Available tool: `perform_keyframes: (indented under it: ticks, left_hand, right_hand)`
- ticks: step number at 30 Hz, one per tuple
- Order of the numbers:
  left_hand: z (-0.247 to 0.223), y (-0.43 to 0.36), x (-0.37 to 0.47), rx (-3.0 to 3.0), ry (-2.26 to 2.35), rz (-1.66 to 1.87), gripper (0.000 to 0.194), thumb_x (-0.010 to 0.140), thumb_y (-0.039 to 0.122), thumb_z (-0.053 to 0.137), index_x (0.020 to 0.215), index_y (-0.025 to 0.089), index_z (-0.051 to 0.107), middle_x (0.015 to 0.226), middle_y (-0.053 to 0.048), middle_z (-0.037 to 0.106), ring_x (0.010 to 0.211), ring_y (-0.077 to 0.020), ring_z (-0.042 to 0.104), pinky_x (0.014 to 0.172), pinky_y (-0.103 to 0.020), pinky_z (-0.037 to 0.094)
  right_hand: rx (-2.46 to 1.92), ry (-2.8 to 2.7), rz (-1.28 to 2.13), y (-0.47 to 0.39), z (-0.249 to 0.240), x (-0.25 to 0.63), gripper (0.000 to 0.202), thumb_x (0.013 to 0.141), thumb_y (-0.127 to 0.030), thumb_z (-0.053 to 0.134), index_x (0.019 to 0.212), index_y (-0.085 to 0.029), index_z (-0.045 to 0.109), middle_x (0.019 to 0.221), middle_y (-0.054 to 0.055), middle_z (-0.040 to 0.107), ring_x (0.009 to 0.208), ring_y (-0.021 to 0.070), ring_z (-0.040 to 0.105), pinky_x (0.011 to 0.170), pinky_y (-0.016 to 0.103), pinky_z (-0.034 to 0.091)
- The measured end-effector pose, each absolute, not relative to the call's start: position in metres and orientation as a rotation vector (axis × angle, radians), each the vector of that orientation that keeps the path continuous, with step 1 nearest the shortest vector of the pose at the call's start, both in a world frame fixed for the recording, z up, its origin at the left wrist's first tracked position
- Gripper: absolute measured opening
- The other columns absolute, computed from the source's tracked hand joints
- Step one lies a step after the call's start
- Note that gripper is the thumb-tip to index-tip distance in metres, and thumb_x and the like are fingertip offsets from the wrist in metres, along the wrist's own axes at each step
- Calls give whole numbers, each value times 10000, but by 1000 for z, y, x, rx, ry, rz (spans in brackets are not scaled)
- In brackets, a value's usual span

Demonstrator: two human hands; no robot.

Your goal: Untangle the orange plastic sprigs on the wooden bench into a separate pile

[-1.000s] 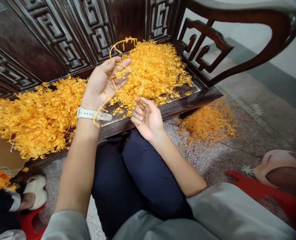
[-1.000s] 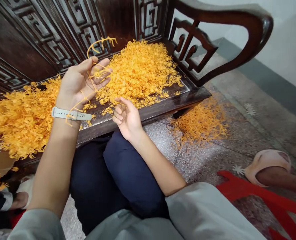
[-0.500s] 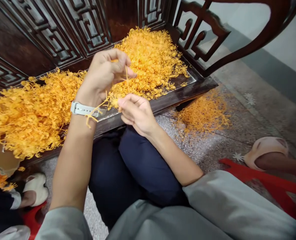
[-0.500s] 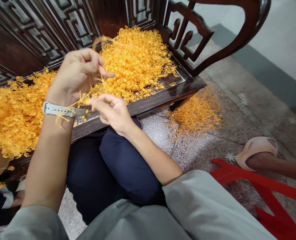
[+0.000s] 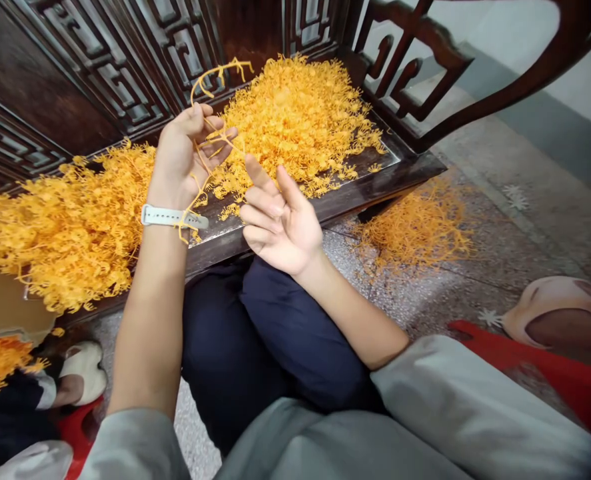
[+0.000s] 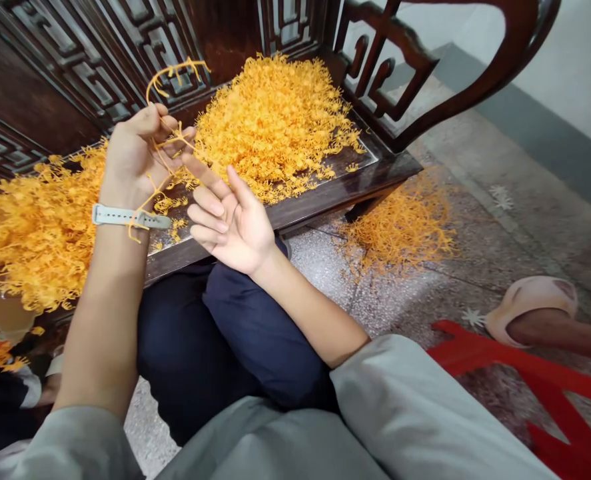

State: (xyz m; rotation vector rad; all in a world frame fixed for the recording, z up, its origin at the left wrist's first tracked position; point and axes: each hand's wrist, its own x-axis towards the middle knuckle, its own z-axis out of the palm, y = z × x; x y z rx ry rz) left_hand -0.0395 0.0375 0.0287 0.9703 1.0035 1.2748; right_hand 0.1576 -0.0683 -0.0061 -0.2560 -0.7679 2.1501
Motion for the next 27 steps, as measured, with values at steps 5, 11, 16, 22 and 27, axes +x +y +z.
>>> perform_keyframes:
  ticks: [5, 11, 16, 22, 27]
  left_hand:
    - [30, 40, -47, 906, 1064, 1277, 135, 1035, 342, 598, 1162, 356, 645, 893, 62, 821, 1575, -228, 431, 1313, -449, 365]
    - [41, 31, -31, 872, 1059, 1286, 216, 1005, 303, 609, 1201, 370, 671, 967, 58, 846, 1620, -212, 394, 1335, -446, 378]
    - [43, 26, -19, 922, 1067, 1251, 70, 1000, 316, 639, 940, 350, 651, 981, 21, 831, 1522, -290, 513, 1259, -433, 464]
    - [52, 23, -2, 843, 1155, 1351, 167, 1092, 222, 547, 929, 254, 527, 698, 13, 596, 1121, -183, 685, 1091, -351, 520]
    - [59, 33, -15, 664, 1132, 1609, 256, 1090, 25, 421, 1145, 263, 500, 716, 50, 521, 1145, -78, 628, 1106, -236, 459]
  right_hand:
    - [-462, -400, 2135, -59, -15, 147, 252, 1071, -406, 603, 922, -203, 611, 595, -97, 287, 483, 85, 204, 439, 201, 235]
    - [-567, -390, 2073, -62, -20, 142, 261, 932, -223, 764, 1127, -254, 592, 673, -110, 506, 479, 49, 334, 468, 176, 257]
    - [-516, -539, 1998, -64, -22, 135, 247, 990, -422, 756, 1115, -239, 646, 647, -105, 463, 475, 48, 302, 454, 173, 268]
    - [-393, -876, 1992, -71, -18, 143, 335, 949, -495, 809, 936, -193, 664, 599, -108, 396, 474, 37, 288, 449, 148, 295]
    - [514, -1678, 2282, -84, 7, 147, 297, 913, -439, 852, 857, -155, 785, 870, 54, 768, 814, 139, 749, 776, 206, 575]
